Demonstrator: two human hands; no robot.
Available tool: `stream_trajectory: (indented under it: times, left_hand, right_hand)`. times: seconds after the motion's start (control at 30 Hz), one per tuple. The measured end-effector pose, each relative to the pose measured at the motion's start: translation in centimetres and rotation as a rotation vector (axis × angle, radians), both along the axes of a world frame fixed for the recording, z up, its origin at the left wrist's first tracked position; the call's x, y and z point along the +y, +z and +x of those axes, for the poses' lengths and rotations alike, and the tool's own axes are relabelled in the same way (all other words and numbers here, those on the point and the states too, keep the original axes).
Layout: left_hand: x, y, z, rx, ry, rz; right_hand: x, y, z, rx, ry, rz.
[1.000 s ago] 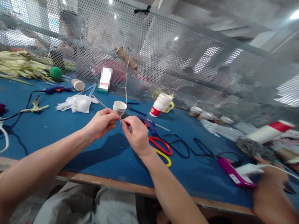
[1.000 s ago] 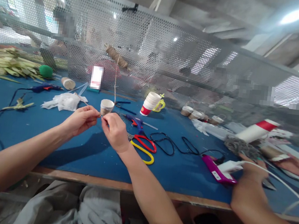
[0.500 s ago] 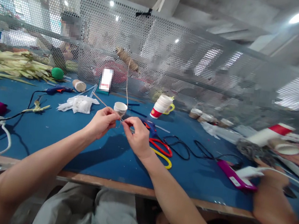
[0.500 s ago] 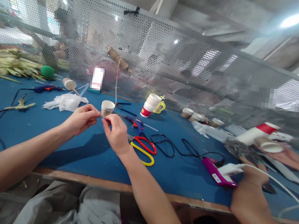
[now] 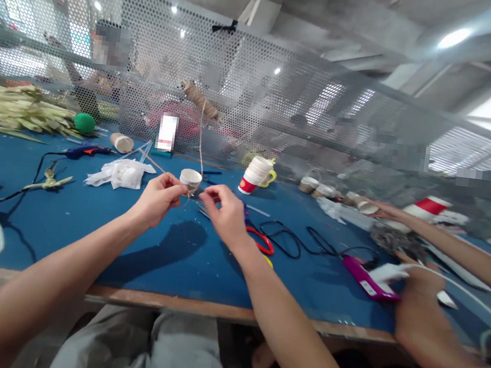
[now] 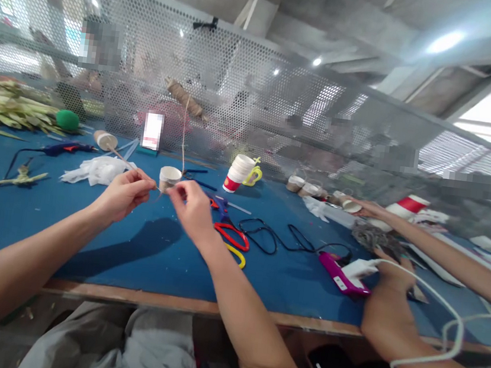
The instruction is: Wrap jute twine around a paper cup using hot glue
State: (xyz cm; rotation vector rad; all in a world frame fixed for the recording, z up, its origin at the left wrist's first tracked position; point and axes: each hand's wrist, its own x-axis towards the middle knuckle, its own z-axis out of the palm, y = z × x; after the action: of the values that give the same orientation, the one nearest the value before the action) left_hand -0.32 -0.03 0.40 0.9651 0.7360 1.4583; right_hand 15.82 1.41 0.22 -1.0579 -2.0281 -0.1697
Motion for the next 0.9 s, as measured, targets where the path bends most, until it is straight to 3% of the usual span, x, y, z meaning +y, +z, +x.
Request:
stream_trajectory:
  times: [0.1,0.17,0.27,0.4,0.53,0.7,0.9]
  left_hand:
    - [0.2,0.1,-0.2,0.008,0.036,0.055]
    - [0.3,0.1,-0.2,0.014,0.029,0.072]
    - [0.3,-0.1,-0.2,0.028,0.02,0.109]
    - [0.2,-0.3,-0.1,0.05,0.032,0.17]
    - [0.1,-0.3,0.0,0.096,0.049,0.195]
    - [0.3,-0.3,-0.2,0.109,0.089,0.192]
    - [0.6,-0.4,-0.3,0.108,0.141,0.207]
  right_hand:
    - [2.3,1.4,2.8,-0.198,-0.551,-0.376]
    - [3.9,1.5,4.7,-0.26,-0.651,-0.515]
    - [5.6,0.3,6.7,-0.314,-0.696,-0.704]
    - [6.6,-1.6,7.8,-0.292,-0.702,-0.845]
    - [6.8,-1.8,8.0,-0.145,-0.674,-0.896]
    - [5.7,-0.3,7.8,0.137,-0.563,-0.806]
    - [2.4,2.6,6.1,0.474,-0.281,-0.719]
